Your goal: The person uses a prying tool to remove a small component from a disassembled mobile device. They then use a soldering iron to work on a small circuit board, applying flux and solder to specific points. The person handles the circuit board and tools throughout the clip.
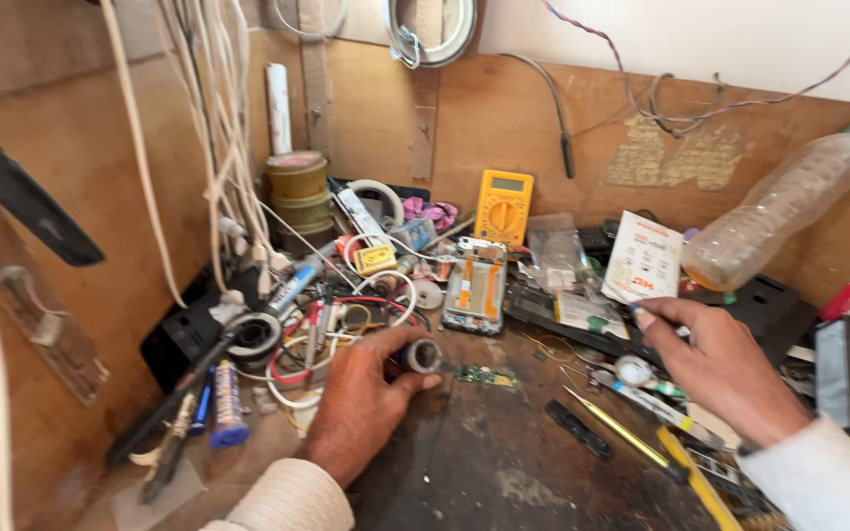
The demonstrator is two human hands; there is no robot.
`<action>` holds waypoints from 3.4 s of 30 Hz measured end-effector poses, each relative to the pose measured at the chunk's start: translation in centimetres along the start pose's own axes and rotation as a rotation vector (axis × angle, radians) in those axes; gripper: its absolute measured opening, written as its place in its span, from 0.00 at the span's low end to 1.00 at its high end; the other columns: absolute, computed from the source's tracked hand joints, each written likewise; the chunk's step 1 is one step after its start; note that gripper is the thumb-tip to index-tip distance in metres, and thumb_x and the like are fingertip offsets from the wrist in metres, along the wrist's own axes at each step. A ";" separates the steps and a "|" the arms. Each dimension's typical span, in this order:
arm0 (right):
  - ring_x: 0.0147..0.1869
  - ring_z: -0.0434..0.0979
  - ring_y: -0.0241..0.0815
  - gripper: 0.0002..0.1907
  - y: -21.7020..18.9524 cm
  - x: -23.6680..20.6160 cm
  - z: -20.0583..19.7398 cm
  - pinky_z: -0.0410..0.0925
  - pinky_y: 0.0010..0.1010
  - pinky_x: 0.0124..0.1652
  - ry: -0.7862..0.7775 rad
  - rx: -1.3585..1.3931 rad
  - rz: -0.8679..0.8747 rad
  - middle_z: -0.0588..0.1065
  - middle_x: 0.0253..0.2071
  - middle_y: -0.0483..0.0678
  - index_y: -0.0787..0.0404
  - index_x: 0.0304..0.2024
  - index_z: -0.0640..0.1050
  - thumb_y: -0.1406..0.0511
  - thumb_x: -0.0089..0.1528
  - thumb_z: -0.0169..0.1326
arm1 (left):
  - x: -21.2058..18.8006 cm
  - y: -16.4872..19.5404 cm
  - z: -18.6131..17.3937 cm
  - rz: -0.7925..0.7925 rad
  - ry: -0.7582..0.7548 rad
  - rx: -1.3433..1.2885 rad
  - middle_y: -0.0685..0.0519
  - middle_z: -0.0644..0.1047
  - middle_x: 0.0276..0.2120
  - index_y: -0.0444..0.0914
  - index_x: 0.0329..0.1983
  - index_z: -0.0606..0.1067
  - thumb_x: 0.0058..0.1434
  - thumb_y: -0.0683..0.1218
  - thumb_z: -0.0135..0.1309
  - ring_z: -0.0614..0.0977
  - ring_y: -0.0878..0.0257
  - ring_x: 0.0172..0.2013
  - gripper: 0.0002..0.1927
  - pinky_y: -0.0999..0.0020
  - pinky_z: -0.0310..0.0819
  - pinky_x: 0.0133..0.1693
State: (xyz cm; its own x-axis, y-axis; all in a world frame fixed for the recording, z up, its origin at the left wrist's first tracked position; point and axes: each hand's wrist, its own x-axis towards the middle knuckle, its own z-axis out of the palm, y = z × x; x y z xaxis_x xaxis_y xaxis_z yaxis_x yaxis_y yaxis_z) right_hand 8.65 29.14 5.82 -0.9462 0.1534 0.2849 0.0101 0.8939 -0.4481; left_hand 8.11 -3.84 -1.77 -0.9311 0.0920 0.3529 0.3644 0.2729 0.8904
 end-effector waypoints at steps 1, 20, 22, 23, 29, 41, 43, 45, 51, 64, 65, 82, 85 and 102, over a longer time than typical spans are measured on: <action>0.37 0.84 0.42 0.20 -1.2 -0.4 0.0 0.73 0.37 0.42 -0.016 0.058 -0.068 0.83 0.36 0.53 0.62 0.51 0.82 0.57 0.63 0.55 | 0.2 -0.1 -0.1 0.021 0.004 -0.008 0.51 0.85 0.33 0.36 0.44 0.81 0.50 0.37 0.66 0.86 0.64 0.33 0.17 0.69 0.80 0.38; 0.40 0.83 0.55 0.13 -13.3 -4.8 4.9 0.73 0.40 0.39 -0.118 0.131 -0.570 0.82 0.38 0.53 0.60 0.41 0.85 0.64 0.54 0.61 | -0.7 0.6 -0.7 0.121 0.034 -0.011 0.47 0.84 0.42 0.36 0.46 0.80 0.50 0.29 0.56 0.86 0.56 0.42 0.20 0.66 0.79 0.45; 0.41 0.82 0.55 0.14 -13.4 -4.8 5.0 0.73 0.40 0.40 -0.140 0.137 -0.559 0.81 0.38 0.53 0.60 0.42 0.85 0.64 0.54 0.61 | -0.7 0.6 -0.7 0.151 0.043 0.011 0.46 0.84 0.44 0.36 0.47 0.80 0.49 0.29 0.55 0.86 0.54 0.44 0.22 0.64 0.79 0.47; 0.41 0.82 0.55 0.14 -13.4 -4.8 5.0 0.73 0.40 0.40 -0.145 0.128 -0.552 0.81 0.38 0.53 0.60 0.42 0.85 0.64 0.54 0.61 | -0.7 0.6 -0.6 0.174 0.053 0.031 0.46 0.83 0.44 0.36 0.47 0.80 0.49 0.29 0.55 0.85 0.53 0.45 0.22 0.63 0.79 0.47; 0.40 0.82 0.55 0.13 -13.4 -5.0 5.3 0.73 0.40 0.39 -0.151 0.117 -0.550 0.81 0.38 0.53 0.60 0.41 0.84 0.64 0.54 0.61 | -1.0 0.5 -0.4 0.239 0.083 0.107 0.46 0.83 0.47 0.37 0.46 0.80 0.46 0.29 0.57 0.83 0.49 0.49 0.23 0.60 0.77 0.50; 0.39 0.82 0.54 0.13 -13.0 -5.4 4.8 0.73 0.40 0.38 -0.171 0.103 -0.549 0.80 0.36 0.52 0.58 0.41 0.85 0.62 0.55 0.61 | -1.0 0.9 -0.4 0.217 0.059 0.083 0.45 0.83 0.45 0.37 0.46 0.81 0.47 0.29 0.58 0.84 0.49 0.47 0.22 0.61 0.78 0.49; 0.39 0.82 0.55 0.13 -12.3 -5.2 5.0 0.72 0.41 0.38 -0.164 0.104 -0.555 0.80 0.36 0.52 0.58 0.42 0.85 0.61 0.56 0.62 | -1.1 1.0 -0.4 0.196 0.044 0.081 0.46 0.83 0.44 0.37 0.45 0.80 0.48 0.29 0.57 0.84 0.50 0.47 0.21 0.61 0.78 0.49; 0.38 0.82 0.54 0.13 -11.4 -4.7 5.3 0.72 0.40 0.38 -0.174 0.092 -0.524 0.81 0.34 0.52 0.57 0.42 0.85 0.60 0.57 0.62 | -1.1 1.1 -0.4 0.199 0.038 0.087 0.46 0.83 0.44 0.37 0.45 0.80 0.48 0.29 0.57 0.85 0.50 0.46 0.21 0.61 0.78 0.48; 0.35 0.83 0.37 0.14 -8.5 -3.1 6.2 0.74 0.32 0.36 -0.242 0.394 -0.523 0.84 0.33 0.42 0.62 0.42 0.87 0.59 0.61 0.63 | -1.4 1.6 -0.5 0.146 0.021 0.072 0.47 0.83 0.42 0.37 0.44 0.81 0.50 0.30 0.57 0.85 0.52 0.43 0.19 0.62 0.79 0.46; 0.22 0.63 0.32 0.16 -7.0 -4.1 4.3 0.57 0.28 0.22 -0.410 0.725 0.191 0.75 0.25 0.44 0.64 0.43 0.85 0.59 0.61 0.62 | -1.3 1.4 -0.3 0.134 0.041 0.060 0.47 0.83 0.41 0.38 0.47 0.80 0.52 0.31 0.57 0.85 0.52 0.42 0.19 0.62 0.79 0.45; 0.25 0.70 0.32 0.15 -7.4 -4.2 4.5 0.63 0.29 0.26 -0.311 0.606 -0.001 0.78 0.27 0.44 0.63 0.42 0.86 0.59 0.60 0.62 | -1.3 1.4 -0.2 0.160 0.051 0.077 0.47 0.83 0.42 0.38 0.47 0.80 0.51 0.31 0.57 0.85 0.51 0.43 0.19 0.61 0.79 0.46; 0.39 0.84 0.54 0.14 -11.2 -5.8 6.2 0.73 0.39 0.39 -0.050 0.136 -0.368 0.84 0.36 0.53 0.59 0.40 0.86 0.59 0.56 0.64 | -1.4 0.9 0.1 0.277 0.058 0.156 0.46 0.83 0.46 0.37 0.45 0.81 0.49 0.29 0.56 0.81 0.48 0.51 0.21 0.57 0.74 0.53; 0.34 0.82 0.44 0.14 -10.0 -5.2 6.8 0.74 0.36 0.35 -0.121 0.239 -0.298 0.85 0.35 0.48 0.59 0.41 0.86 0.58 0.57 0.63 | -1.5 1.2 0.1 0.251 0.042 0.142 0.47 0.83 0.45 0.38 0.46 0.81 0.49 0.30 0.56 0.82 0.49 0.50 0.21 0.58 0.75 0.52; 0.21 0.58 0.32 0.17 -1.3 -4.7 4.3 0.54 0.29 0.18 -0.410 0.931 0.415 0.64 0.21 0.42 0.69 0.37 0.79 0.58 0.64 0.60 | -1.2 1.4 -0.4 0.129 0.170 0.314 0.43 0.78 0.43 0.35 0.50 0.73 0.54 0.42 0.63 0.75 0.46 0.50 0.21 0.52 0.69 0.52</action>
State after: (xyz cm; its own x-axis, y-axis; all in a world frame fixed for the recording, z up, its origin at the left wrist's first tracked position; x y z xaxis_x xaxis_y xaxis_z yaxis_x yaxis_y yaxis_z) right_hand 11.67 25.43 1.46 -0.9631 0.0633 -0.2616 0.2673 0.1106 -0.9572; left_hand 9.69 -3.92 -0.86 -0.8526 -0.0079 0.5225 0.4320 0.5520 0.7133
